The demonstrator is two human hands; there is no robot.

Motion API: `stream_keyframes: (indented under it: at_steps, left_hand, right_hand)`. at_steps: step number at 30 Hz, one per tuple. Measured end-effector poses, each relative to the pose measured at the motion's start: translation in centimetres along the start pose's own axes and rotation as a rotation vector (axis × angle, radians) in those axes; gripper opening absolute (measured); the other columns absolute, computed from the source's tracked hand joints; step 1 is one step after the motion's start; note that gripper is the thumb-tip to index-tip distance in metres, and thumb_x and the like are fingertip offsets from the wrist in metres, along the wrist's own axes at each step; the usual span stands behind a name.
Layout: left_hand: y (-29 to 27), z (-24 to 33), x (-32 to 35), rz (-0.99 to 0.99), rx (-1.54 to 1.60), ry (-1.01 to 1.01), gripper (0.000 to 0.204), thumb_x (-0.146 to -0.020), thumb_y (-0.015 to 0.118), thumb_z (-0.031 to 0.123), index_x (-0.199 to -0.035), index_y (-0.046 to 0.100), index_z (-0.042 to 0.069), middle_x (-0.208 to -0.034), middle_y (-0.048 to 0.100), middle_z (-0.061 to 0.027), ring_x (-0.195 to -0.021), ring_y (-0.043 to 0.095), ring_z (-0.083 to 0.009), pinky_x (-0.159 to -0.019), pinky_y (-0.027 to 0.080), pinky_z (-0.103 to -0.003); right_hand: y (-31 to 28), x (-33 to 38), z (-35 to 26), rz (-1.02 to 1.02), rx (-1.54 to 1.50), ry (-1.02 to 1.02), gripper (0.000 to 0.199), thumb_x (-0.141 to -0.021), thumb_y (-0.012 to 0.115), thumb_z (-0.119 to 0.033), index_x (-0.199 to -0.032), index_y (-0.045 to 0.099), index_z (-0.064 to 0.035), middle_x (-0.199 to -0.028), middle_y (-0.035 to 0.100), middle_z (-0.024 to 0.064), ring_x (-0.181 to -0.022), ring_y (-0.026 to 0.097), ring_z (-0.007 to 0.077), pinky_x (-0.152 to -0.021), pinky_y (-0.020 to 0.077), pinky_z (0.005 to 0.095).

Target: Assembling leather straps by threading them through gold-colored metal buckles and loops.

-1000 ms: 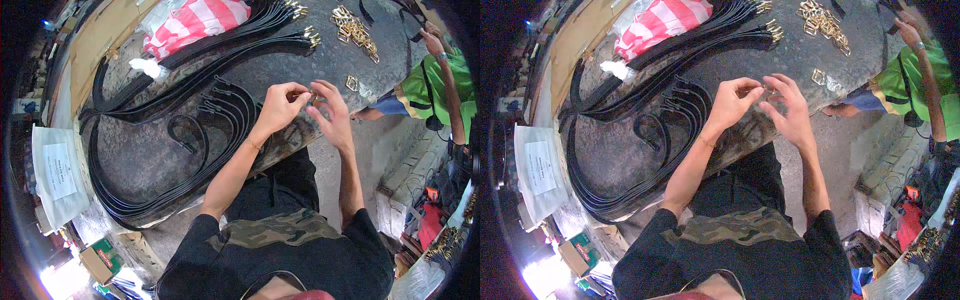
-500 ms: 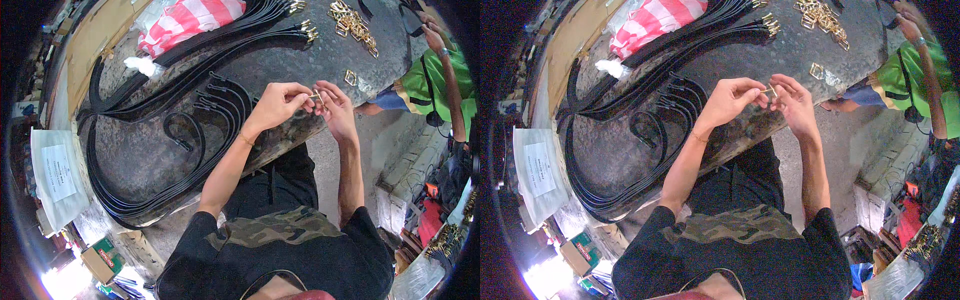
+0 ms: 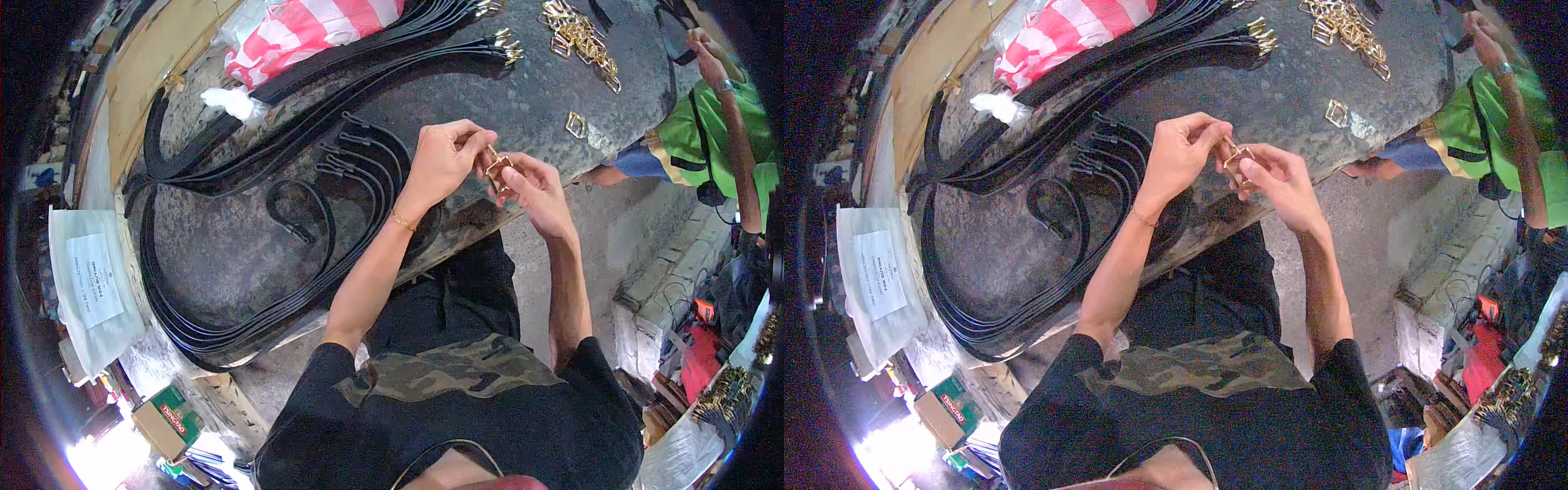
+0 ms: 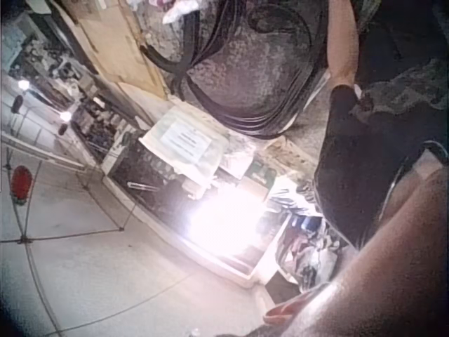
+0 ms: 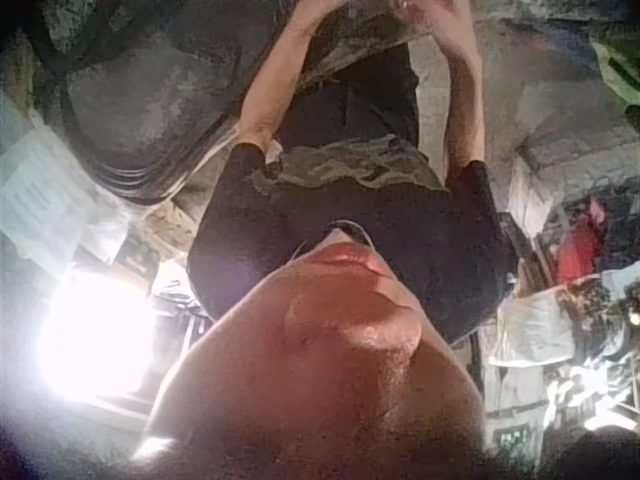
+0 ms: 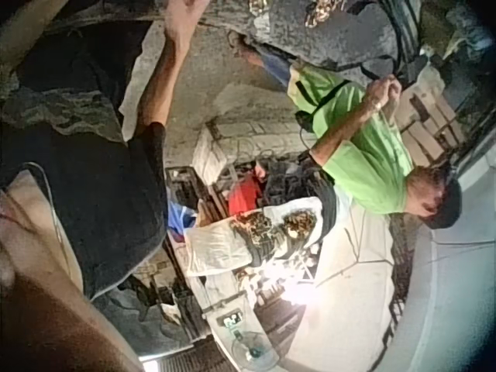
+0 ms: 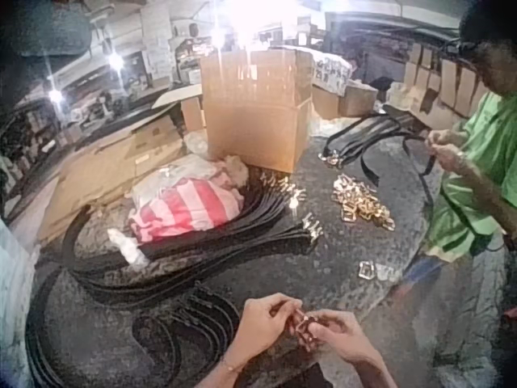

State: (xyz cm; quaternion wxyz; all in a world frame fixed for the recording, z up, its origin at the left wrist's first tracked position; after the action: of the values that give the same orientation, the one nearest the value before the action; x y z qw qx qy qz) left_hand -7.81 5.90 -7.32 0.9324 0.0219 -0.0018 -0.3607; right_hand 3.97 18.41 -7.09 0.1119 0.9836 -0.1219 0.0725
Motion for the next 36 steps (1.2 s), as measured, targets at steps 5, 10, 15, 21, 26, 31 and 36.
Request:
stream_keyframes:
  at_steps: [5,10,15,21,26,31,36]
  left_hand:
    - [-0.2,-0.1,0.0,-0.044,-0.072,0.002,0.018,-0.091,0.06,0.01,-0.086,0.067,-0.006,-0.068,0.067,-0.0085,-0.055,0.06,-0.0111,-0.051,0.048,-0.025]
    - [-0.3,0.5,0.1,-0.1,-0.116,-0.035,0.017,-0.09,0.061,0.01,-0.085,0.069,-0.004,-0.066,0.066,-0.0077,-0.054,0.059,-0.0098,-0.051,0.048,-0.025]
    - [-0.1,0.4,0.2,-0.094,-0.159,-0.024,0.019,-0.089,0.061,0.011,-0.082,0.068,-0.005,-0.064,0.067,-0.0091,-0.053,0.061,-0.0101,-0.051,0.048,-0.025]
    - [0.0,0.5,0.3,-0.123,-0.304,-0.002,0.019,-0.088,0.062,0.011,-0.081,0.068,-0.006,-0.064,0.067,-0.0105,-0.053,0.062,-0.0109,-0.052,0.049,-0.025]
    - [0.0,0.7,0.4,-0.123,-0.292,-0.003,0.018,-0.088,0.062,0.009,-0.082,0.068,-0.006,-0.066,0.068,-0.0102,-0.055,0.064,-0.0107,-0.053,0.05,-0.024]
    - [-0.2,0.9,0.4,-0.117,-0.31,0.023,0.018,-0.088,0.063,0.01,-0.082,0.068,-0.006,-0.068,0.069,-0.0106,-0.058,0.066,-0.0116,-0.055,0.051,-0.025]
    - [-1.6,2.0,0.6,-0.009,-0.431,0.045,0.025,-0.09,0.062,0.019,-0.082,0.067,-0.004,-0.069,0.068,-0.0136,-0.061,0.067,-0.0154,-0.059,0.051,-0.028]
  right_hand:
    - [-0.2,-0.1,0.6,0.05,-0.038,0.072,0.023,-0.095,0.056,-0.019,-0.1,0.065,0.0024,-0.077,0.062,0.0022,-0.067,0.056,0.0087,-0.057,0.0457,0.0229]
    - [-0.7,-0.3,1.5,0.158,-0.04,0.07,0.022,-0.093,0.06,-0.02,-0.095,0.067,0.0012,-0.076,0.062,0.0021,-0.064,0.055,0.008,-0.052,0.0429,0.0222]
    - [-0.5,-0.1,1.4,0.176,0.085,0.112,0.023,-0.093,0.06,-0.02,-0.1,0.067,0.0016,-0.077,0.063,0.0026,-0.063,0.055,0.0073,-0.053,0.0434,0.0217]
    - [-0.5,0.1,0.8,0.152,0.154,0.1,0.024,-0.093,0.06,-0.018,-0.105,0.066,0.0019,-0.078,0.064,0.0024,-0.067,0.056,0.0073,-0.055,0.0463,0.0226]
    - [-0.9,-0.2,0.9,0.143,0.125,0.129,0.023,-0.094,0.059,-0.017,-0.107,0.065,0.0015,-0.08,0.063,0.0019,-0.069,0.057,0.0084,-0.059,0.0478,0.0235]
    - [-0.9,-0.5,1.5,0.106,0.135,0.129,0.022,-0.091,0.063,-0.019,-0.1,0.067,0.0013,-0.078,0.064,0.0019,-0.068,0.057,0.0081,-0.057,0.0473,0.0233]
    - [-0.3,-0.7,1.6,0.129,0.123,0.173,0.022,-0.091,0.064,-0.02,-0.098,0.068,0.0009,-0.079,0.065,0.0025,-0.068,0.058,0.0083,-0.056,0.0471,0.0232]
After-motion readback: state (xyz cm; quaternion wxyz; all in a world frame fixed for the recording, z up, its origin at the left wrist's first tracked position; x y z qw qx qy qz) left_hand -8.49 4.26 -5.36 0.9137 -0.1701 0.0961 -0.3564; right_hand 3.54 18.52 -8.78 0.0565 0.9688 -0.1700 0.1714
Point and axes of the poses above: each hand's wrist, its own x-axis away from the middle knuckle, its own y-axis out of the palm, z = x × y, the point moved 1 cm from there along -x, towards the middle knuckle
